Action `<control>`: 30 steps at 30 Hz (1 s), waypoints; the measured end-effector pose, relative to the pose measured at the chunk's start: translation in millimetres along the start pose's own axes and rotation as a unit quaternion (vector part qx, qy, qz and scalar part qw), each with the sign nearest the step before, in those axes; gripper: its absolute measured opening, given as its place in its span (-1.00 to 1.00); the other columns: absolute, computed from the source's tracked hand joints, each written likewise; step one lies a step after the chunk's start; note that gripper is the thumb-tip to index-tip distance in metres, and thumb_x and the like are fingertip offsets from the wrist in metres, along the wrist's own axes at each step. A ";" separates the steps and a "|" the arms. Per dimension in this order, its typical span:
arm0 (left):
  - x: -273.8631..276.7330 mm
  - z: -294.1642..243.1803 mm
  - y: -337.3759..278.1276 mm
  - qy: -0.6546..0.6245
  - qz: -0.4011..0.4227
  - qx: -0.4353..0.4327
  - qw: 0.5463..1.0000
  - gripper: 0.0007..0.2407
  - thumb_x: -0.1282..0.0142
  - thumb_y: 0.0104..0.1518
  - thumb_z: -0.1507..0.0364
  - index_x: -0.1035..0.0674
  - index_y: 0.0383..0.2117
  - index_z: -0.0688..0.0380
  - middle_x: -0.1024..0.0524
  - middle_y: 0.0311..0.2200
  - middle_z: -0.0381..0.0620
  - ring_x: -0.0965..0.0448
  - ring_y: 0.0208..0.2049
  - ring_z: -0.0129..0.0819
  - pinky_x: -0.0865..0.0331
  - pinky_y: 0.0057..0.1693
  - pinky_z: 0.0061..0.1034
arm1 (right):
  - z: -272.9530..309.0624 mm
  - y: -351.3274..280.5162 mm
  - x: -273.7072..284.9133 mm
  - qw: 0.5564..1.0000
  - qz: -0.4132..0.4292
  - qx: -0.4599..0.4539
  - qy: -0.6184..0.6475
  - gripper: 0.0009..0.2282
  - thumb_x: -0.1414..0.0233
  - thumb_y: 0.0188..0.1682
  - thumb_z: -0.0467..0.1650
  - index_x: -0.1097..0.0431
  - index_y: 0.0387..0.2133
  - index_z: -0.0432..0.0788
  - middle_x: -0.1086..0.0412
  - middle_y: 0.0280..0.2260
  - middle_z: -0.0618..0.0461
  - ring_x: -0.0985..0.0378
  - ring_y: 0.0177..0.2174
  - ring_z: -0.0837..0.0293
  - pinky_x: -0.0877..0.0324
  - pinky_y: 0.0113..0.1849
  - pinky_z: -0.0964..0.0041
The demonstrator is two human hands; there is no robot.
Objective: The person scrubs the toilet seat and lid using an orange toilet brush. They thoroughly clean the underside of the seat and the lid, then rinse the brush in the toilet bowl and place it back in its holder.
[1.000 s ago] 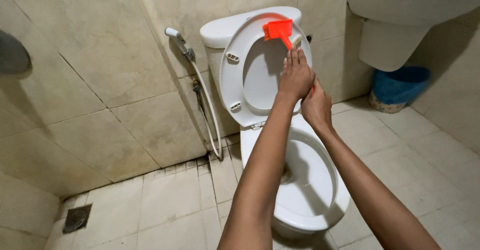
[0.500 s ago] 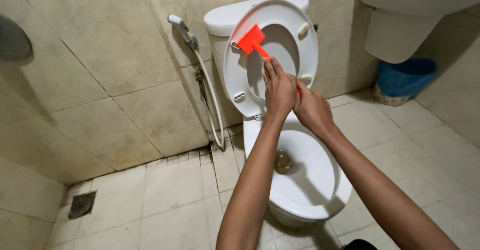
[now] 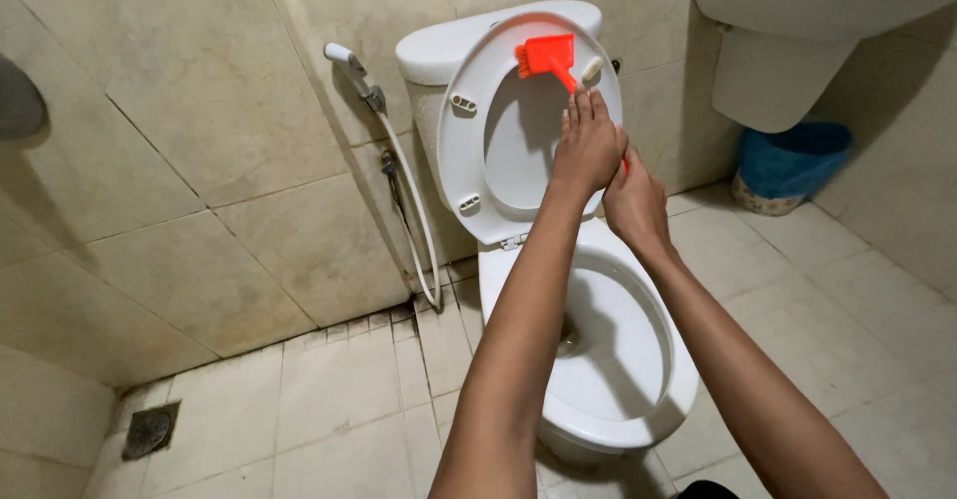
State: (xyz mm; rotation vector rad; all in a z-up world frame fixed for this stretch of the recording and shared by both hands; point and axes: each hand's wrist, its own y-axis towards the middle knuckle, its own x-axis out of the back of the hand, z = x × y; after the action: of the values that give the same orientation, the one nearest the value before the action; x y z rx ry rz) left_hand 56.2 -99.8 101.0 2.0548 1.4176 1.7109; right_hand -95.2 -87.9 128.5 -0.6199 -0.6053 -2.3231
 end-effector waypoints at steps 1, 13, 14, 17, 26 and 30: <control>0.5 1.8 -2.5 0.001 0.001 0.001 1.000 -0.39 0.13 0.24 0.31 -0.05 0.31 0.57 0.08 0.39 0.51 0.05 0.43 0.25 0.10 0.45 -0.09 | -3.6 0.7 -3.8 1.000 0.002 -0.001 0.001 -0.59 0.27 0.20 -0.24 -0.16 0.33 0.11 -0.50 -0.21 -0.40 -0.53 -0.15 -0.38 -0.35 -0.09 -0.22; 53.9 4.2 -76.4 -0.035 -0.096 0.054 0.993 -0.45 0.17 0.29 0.36 -0.07 0.32 0.58 -0.01 0.37 0.55 0.01 0.45 0.25 0.12 0.49 -0.09 | 14.3 -30.5 2.3 0.989 0.076 0.099 -0.073 -0.61 0.20 0.16 -0.27 -0.20 0.26 0.03 -0.49 -0.24 -0.42 -0.52 -0.17 -0.41 -0.36 -0.08 -0.23; 53.0 3.7 -82.5 -0.047 -0.101 0.074 0.991 -0.43 0.16 0.29 0.37 -0.06 0.32 0.60 0.00 0.37 0.56 0.02 0.45 0.25 0.12 0.48 -0.10 | 9.7 -31.1 1.5 0.985 0.075 0.127 -0.092 -0.60 0.18 0.13 -0.29 -0.21 0.26 0.06 -0.50 -0.29 -0.39 -0.53 -0.23 -0.41 -0.38 -0.13 -0.25; 49.6 1.0 -90.1 -0.088 -0.120 0.109 0.983 -0.40 0.14 0.29 0.35 -0.02 0.32 0.65 0.01 0.36 0.58 0.04 0.44 0.26 0.14 0.48 -0.10 | 2.5 -29.5 3.8 0.974 0.066 0.162 -0.141 -0.60 0.15 0.11 -0.28 -0.22 0.25 0.13 -0.51 -0.38 -0.34 -0.54 -0.31 -0.41 -0.41 -0.20 -0.27; 28.2 7.5 -23.6 -0.126 -0.148 0.133 0.972 -0.38 0.14 0.32 0.33 0.02 0.32 0.67 0.03 0.37 0.57 0.03 0.45 0.27 0.10 0.48 -0.11 | 5.4 -4.5 16.2 0.966 -0.012 0.187 -0.178 -0.69 0.14 0.19 -0.20 -0.28 0.18 0.14 -0.50 -0.45 -0.31 -0.54 -0.37 -0.41 -0.37 -0.29 -0.33; 22.8 -2.1 5.7 -0.166 -0.112 0.121 0.972 -0.36 0.13 0.26 0.36 0.07 0.36 0.58 0.13 0.39 0.57 0.02 0.38 0.31 0.03 0.42 -0.11 | -8.1 18.2 10.5 0.977 -0.064 0.151 -0.132 -0.68 0.14 0.19 -0.21 -0.26 0.20 0.14 -0.49 -0.38 -0.37 -0.53 -0.31 -0.43 -0.37 -0.24 -0.32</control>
State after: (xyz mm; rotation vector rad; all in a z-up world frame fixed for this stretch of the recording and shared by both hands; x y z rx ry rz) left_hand 56.1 -87.9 121.5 2.0737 1.7260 1.0930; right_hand -92.0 -109.7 132.8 -0.7671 -1.1289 -2.2167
